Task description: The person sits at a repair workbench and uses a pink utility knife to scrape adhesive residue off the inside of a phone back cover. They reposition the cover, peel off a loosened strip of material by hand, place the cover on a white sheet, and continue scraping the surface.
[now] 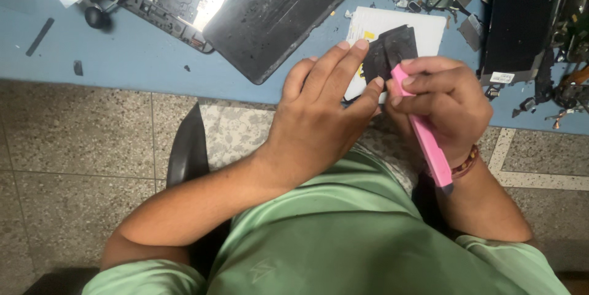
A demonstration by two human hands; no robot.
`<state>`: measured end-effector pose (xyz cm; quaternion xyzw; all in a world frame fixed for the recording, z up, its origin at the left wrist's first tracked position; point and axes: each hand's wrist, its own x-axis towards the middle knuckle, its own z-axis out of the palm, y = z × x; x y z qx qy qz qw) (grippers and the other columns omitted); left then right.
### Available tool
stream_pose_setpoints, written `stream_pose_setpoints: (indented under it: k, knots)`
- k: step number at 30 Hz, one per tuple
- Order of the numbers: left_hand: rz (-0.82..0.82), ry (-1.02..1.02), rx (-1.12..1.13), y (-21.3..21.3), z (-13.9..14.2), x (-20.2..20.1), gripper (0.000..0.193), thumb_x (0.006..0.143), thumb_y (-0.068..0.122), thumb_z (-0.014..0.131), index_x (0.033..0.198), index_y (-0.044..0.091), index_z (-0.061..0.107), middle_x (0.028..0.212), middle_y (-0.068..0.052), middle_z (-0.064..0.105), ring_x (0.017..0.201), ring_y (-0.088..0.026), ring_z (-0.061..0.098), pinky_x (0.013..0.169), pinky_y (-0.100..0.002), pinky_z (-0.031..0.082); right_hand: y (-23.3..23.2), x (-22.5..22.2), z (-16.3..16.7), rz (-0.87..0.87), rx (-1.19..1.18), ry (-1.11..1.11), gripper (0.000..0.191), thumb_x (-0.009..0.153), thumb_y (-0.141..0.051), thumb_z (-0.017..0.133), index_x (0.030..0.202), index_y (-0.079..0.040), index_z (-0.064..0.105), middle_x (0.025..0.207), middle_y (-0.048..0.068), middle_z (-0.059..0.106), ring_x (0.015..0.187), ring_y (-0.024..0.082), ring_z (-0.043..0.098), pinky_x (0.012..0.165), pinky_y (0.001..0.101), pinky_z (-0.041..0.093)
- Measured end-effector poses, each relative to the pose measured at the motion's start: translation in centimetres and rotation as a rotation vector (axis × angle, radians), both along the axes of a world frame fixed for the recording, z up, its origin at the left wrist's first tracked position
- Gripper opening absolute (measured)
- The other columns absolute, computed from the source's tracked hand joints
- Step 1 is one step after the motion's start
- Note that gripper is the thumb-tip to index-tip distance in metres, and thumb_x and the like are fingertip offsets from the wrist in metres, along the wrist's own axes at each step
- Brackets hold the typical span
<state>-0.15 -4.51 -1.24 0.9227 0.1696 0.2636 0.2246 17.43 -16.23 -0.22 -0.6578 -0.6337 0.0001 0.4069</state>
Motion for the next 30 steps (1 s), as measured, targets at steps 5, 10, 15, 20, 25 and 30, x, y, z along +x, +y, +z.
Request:
stream_pose_setpoints:
  k: [5, 10, 15, 20, 25, 30]
  knots:
    - [-0.016, -0.014, -0.028, 0.02, 0.05, -0.05, 0.033, 0.1, 0.028, 0.075, 0.128, 0.012, 0.069, 0.153, -0.02, 0.052, 0.143, -0.032, 0.049, 0.114, -0.048, 0.04, 0.36, 0.0, 0.19, -0.004, 0.02, -0.008, 0.027, 0.085, 0.006, 0.091, 0.08, -0.002, 0.066, 0.097, 0.011, 0.063, 0.1, 0.029, 0.073, 0.083, 0.0355, 0.062]
    - [-0.003, -0.001, -0.003, -0.01, 0.03, -0.04, 0.028, 0.102, 0.024, 0.073, 0.128, 0.012, 0.07, 0.153, -0.019, 0.052, 0.143, -0.031, 0.05, 0.114, -0.047, 0.04, 0.45, 0.41, 0.1, 0.088, 0.021, 0.081, 0.024, 0.079, 0.006, 0.088, 0.076, -0.002, 0.066, 0.093, 0.013, 0.062, 0.095, 0.031, 0.072, 0.081, 0.0376, 0.064]
    - [0.014, 0.002, 0.008, -0.15, -0.04, 0.07, 0.025, 0.104, 0.022, 0.071, 0.127, 0.013, 0.07, 0.153, -0.018, 0.052, 0.143, -0.03, 0.05, 0.115, -0.046, 0.04, 0.37, 0.18, 0.09, 0.054, 0.008, 0.051, 0.025, 0.088, 0.005, 0.091, 0.081, -0.003, 0.068, 0.099, 0.011, 0.063, 0.099, 0.028, 0.074, 0.084, 0.0349, 0.064]
    - [0.012, 0.006, 0.013, -0.07, -0.09, 0.11, 0.027, 0.102, 0.024, 0.074, 0.126, 0.013, 0.07, 0.153, -0.018, 0.052, 0.143, -0.03, 0.05, 0.115, -0.047, 0.04, 0.61, 0.0, 0.55, 0.017, -0.016, 0.01, 0.025, 0.083, 0.006, 0.09, 0.077, -0.002, 0.067, 0.094, 0.012, 0.063, 0.098, 0.031, 0.074, 0.083, 0.0384, 0.063]
    - [-0.003, 0.01, 0.001, -0.03, 0.02, -0.02, 0.034, 0.099, 0.029, 0.078, 0.127, 0.012, 0.07, 0.153, -0.019, 0.052, 0.143, -0.031, 0.049, 0.114, -0.047, 0.04, 0.86, -0.16, 0.81, -0.01, 0.009, 0.017, 0.025, 0.081, 0.006, 0.09, 0.077, -0.002, 0.067, 0.094, 0.013, 0.062, 0.098, 0.032, 0.073, 0.083, 0.0388, 0.062]
    - [-0.004, 0.003, 0.0, -0.05, 0.03, -0.14, 0.035, 0.1, 0.029, 0.078, 0.129, 0.012, 0.07, 0.153, -0.018, 0.052, 0.144, -0.031, 0.049, 0.115, -0.047, 0.04, 0.8, 0.29, 0.92, 0.054, 0.01, 0.086, 0.025, 0.081, 0.008, 0.09, 0.079, -0.002, 0.067, 0.095, 0.013, 0.063, 0.099, 0.031, 0.074, 0.084, 0.0383, 0.064]
